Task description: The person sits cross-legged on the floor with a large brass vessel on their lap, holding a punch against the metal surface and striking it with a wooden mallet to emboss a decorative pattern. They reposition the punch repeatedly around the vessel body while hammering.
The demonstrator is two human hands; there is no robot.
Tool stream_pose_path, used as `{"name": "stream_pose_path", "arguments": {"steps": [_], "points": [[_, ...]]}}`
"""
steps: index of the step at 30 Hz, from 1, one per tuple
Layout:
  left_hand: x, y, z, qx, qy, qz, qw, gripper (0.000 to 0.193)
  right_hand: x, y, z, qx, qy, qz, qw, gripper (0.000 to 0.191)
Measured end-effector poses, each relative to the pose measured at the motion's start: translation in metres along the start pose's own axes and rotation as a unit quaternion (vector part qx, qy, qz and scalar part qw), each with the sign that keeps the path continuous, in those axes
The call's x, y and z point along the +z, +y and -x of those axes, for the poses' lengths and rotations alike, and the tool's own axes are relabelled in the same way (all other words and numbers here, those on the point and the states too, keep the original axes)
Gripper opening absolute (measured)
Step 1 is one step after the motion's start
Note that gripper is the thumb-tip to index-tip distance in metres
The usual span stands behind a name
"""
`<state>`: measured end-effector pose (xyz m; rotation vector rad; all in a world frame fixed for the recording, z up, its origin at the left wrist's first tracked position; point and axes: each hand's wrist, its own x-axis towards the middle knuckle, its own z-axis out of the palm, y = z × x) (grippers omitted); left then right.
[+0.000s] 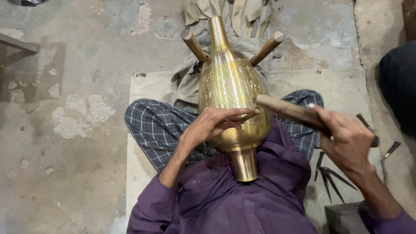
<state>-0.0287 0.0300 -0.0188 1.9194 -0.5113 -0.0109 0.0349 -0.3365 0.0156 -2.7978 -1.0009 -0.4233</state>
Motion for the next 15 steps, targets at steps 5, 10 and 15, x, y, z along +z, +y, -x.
{"name": "stream_pose_path", "arguments": {"steps": [5, 10, 15], "points": [[0.003, -0.007, 0.006, 0.012, 0.028, 0.006, 1.000, 0.066, 0.001, 0.002, -0.002, 0.045, -0.025, -0.168, 0.984, 0.070], [0.012, -0.019, 0.011, -0.017, 0.050, 0.023, 0.998, 0.063, 0.001, 0.005, -0.005, 0.056, 0.010, -0.164, 0.985, 0.062], [0.014, -0.029, 0.013, -0.013, 0.066, 0.014, 0.998, 0.056, -0.004, 0.002, -0.005, 0.036, -0.060, 0.008, 0.998, 0.064]]}}
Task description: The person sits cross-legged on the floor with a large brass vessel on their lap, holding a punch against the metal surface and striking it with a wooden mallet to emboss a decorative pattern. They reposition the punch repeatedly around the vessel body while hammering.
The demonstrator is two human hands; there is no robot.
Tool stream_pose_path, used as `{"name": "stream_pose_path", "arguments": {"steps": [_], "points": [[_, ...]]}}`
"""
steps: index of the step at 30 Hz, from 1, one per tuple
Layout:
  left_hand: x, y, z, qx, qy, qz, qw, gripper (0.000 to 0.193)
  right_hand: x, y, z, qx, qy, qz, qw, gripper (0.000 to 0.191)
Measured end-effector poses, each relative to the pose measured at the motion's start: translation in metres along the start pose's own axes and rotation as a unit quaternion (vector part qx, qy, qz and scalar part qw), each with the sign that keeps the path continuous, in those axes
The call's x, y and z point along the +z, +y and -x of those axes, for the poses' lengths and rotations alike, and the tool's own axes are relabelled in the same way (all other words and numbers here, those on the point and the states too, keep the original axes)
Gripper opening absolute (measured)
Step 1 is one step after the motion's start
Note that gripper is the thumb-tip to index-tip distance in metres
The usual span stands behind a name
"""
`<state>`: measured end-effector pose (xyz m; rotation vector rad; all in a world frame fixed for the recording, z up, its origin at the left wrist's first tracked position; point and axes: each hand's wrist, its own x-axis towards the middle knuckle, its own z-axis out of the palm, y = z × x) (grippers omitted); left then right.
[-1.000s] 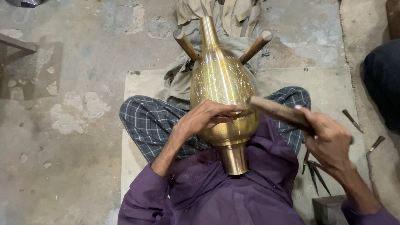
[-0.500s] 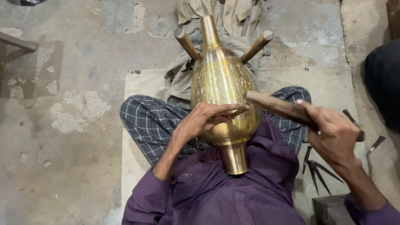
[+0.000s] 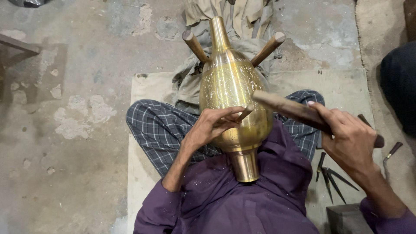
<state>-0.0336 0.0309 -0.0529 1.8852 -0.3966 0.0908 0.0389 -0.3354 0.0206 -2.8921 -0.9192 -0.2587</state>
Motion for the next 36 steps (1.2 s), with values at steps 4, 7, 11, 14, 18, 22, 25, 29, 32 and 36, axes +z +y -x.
{"name": "stream_pose_path", "arguments": {"steps": [4, 7, 11, 14, 18, 22, 25, 29, 32, 36], "points": [[0.001, -0.001, -0.013, -0.044, 0.072, 0.024, 0.996, 0.055, 0.002, -0.004, 0.000, 0.070, -0.075, -0.115, 0.988, 0.072], [0.002, 0.004, -0.026, -0.068, 0.074, 0.006, 0.995, 0.060, 0.009, -0.007, 0.004, 0.068, -0.136, -0.115, 0.982, 0.073], [0.003, 0.016, -0.038, -0.076, 0.030, 0.038, 0.996, 0.063, 0.018, -0.006, 0.012, 0.094, -0.219, -0.082, 0.968, 0.071], [0.002, 0.023, -0.043, -0.076, 0.018, 0.043, 0.996, 0.062, 0.024, -0.001, 0.016, 0.103, -0.216, -0.090, 0.967, 0.069], [0.000, 0.025, -0.047, -0.095, -0.009, 0.025, 0.995, 0.060, 0.029, 0.003, 0.016, 0.094, -0.176, -0.124, 0.972, 0.069], [0.000, 0.025, -0.049, -0.074, -0.022, -0.006, 0.997, 0.060, 0.024, 0.002, 0.012, 0.076, -0.176, -0.102, 0.976, 0.074], [0.000, 0.026, -0.051, -0.067, -0.024, -0.027, 0.997, 0.061, 0.016, -0.001, 0.005, 0.080, -0.205, -0.063, 0.973, 0.082], [-0.001, 0.032, -0.050, -0.061, -0.022, -0.026, 0.998, 0.061, 0.008, 0.001, -0.005, 0.076, -0.231, -0.008, 0.970, 0.084], [-0.003, 0.037, -0.048, -0.056, -0.018, -0.025, 0.998, 0.063, 0.006, 0.006, -0.006, 0.052, -0.154, -0.042, 0.986, 0.084], [-0.001, 0.040, -0.047, -0.053, -0.024, -0.011, 0.998, 0.060, 0.004, 0.015, -0.004, 0.045, 0.014, -0.263, 0.964, 0.075]]}}
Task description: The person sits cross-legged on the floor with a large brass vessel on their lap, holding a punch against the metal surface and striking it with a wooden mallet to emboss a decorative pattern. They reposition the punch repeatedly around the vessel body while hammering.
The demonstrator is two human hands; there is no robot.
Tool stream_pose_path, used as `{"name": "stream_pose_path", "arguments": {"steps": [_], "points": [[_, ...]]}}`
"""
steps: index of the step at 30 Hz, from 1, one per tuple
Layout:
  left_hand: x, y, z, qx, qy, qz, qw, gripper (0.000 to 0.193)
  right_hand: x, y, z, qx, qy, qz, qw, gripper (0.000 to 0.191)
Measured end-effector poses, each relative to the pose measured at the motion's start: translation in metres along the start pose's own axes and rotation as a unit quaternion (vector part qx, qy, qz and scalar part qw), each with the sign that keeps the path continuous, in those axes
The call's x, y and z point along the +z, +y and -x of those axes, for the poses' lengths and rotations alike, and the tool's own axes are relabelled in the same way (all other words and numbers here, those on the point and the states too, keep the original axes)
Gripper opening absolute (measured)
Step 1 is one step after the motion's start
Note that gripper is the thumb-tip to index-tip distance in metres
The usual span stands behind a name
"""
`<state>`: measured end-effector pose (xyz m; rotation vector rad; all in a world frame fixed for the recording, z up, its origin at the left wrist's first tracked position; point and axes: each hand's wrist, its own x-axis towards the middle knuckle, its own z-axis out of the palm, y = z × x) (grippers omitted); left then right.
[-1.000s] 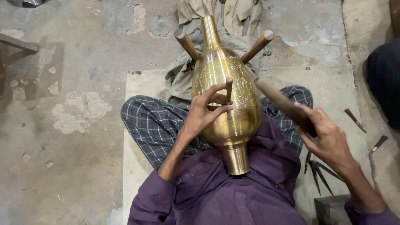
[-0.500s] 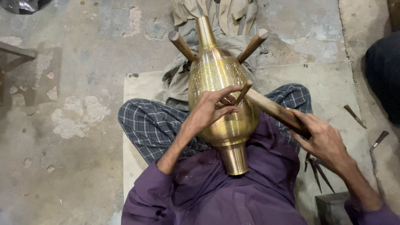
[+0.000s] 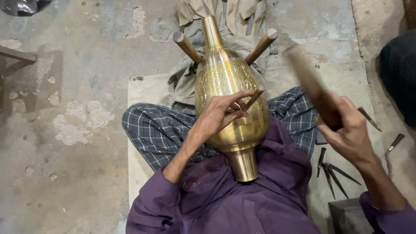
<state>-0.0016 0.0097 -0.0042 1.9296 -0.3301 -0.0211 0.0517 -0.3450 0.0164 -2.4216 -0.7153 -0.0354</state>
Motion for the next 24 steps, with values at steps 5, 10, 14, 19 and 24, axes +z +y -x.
{"name": "stream_pose_path", "arguments": {"steps": [5, 10, 14, 19, 24], "points": [[0.000, 0.002, -0.001, -0.009, -0.012, -0.004, 1.000, 0.061, -0.006, 0.003, 0.002, -0.029, -0.016, 0.149, 0.988, 0.072], [0.000, 0.001, -0.003, 0.014, -0.011, -0.041, 0.999, 0.063, -0.003, 0.001, 0.007, 0.025, -0.043, 0.174, 0.984, 0.069], [0.000, -0.002, -0.004, 0.032, -0.022, -0.024, 0.999, 0.063, 0.004, 0.001, 0.010, -0.014, 0.004, 0.056, 0.998, 0.067], [0.000, -0.006, -0.007, 0.058, -0.025, -0.053, 0.997, 0.064, 0.006, -0.001, 0.014, 0.015, 0.012, 0.128, 0.992, 0.070], [0.000, -0.005, -0.007, 0.067, -0.037, -0.057, 0.995, 0.065, 0.007, -0.003, 0.019, 0.072, -0.067, 0.245, 0.964, 0.069]]}}
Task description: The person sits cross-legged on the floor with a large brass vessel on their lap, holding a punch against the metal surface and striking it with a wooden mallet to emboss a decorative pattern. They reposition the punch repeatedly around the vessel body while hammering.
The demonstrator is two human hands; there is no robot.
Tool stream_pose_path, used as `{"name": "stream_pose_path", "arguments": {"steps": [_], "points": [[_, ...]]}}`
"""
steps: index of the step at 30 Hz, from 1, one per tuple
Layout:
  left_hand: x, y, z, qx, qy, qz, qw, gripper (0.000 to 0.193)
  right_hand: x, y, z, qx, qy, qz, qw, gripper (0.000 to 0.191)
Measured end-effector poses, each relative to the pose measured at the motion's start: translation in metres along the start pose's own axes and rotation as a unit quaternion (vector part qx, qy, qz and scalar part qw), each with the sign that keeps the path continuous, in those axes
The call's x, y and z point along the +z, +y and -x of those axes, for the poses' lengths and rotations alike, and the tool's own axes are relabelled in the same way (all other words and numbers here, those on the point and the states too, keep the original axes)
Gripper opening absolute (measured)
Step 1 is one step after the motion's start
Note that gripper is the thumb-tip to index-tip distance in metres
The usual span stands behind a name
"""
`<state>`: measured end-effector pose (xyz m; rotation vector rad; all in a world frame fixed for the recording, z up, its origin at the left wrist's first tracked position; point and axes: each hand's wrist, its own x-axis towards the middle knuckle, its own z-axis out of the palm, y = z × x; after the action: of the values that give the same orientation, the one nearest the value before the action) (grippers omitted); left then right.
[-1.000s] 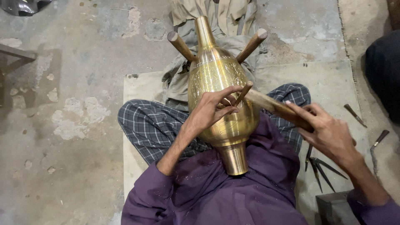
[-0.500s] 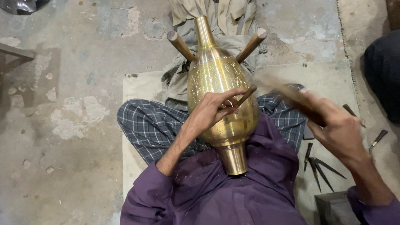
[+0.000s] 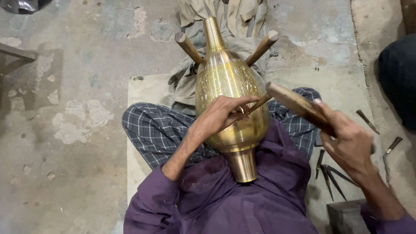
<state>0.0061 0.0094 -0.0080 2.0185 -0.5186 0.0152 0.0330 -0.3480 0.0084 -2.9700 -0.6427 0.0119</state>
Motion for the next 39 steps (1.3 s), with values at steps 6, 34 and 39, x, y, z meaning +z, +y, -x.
{"name": "stream_pose_path", "arguments": {"steps": [6, 34, 39], "points": [[-0.002, 0.000, 0.001, 0.000, -0.013, 0.002, 1.000, 0.065, 0.008, 0.007, 0.007, -0.048, 0.053, -0.112, 0.991, 0.079], [-0.004, -0.005, 0.002, 0.027, -0.051, 0.020, 0.998, 0.062, 0.032, 0.004, 0.022, -0.001, 0.102, -0.245, 0.964, 0.052], [-0.006, -0.002, 0.005, 0.011, -0.055, 0.021, 0.998, 0.061, 0.037, 0.002, 0.022, -0.012, 0.133, -0.362, 0.922, 0.059]]}}
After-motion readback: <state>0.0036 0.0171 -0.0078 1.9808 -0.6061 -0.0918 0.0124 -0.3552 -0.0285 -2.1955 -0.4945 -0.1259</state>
